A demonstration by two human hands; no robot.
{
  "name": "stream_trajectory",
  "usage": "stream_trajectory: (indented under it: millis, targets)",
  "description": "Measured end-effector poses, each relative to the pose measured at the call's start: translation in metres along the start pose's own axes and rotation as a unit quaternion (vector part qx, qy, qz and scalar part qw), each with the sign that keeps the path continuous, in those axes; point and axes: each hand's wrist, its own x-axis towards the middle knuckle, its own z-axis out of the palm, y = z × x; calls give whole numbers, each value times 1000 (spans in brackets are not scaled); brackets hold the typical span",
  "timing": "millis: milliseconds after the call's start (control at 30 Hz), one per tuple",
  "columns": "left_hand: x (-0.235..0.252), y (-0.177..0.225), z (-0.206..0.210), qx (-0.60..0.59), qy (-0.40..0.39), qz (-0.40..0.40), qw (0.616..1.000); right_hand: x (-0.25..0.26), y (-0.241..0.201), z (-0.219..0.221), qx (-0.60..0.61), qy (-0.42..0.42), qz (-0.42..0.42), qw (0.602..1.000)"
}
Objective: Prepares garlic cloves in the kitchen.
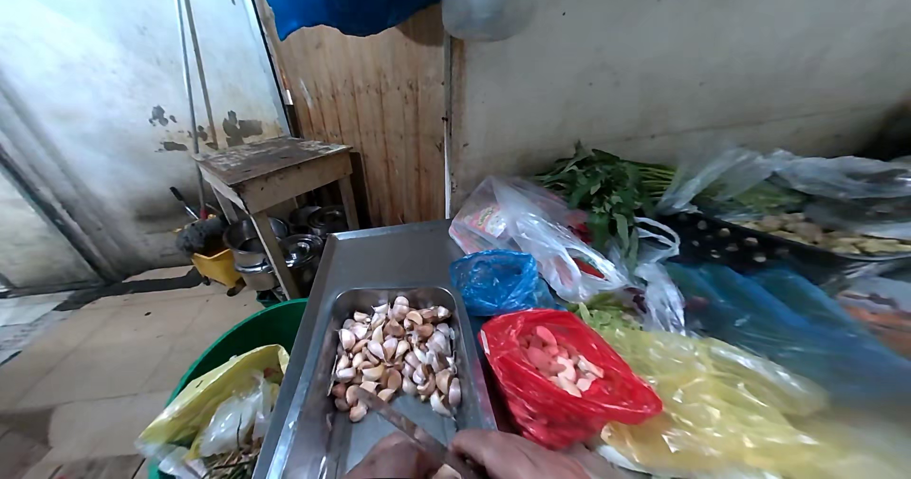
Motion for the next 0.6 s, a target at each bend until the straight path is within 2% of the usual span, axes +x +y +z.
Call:
stream_trajectory:
  millis: [200, 600]
  targets:
    - [0, -5, -1, -22, 1, -23, 999, 0, 1, -1, 1, -24, -3, 1000]
    - [1, -10, 2, -17, -17, -18, 1000, 1, 4, 0, -5, -47, 9, 999]
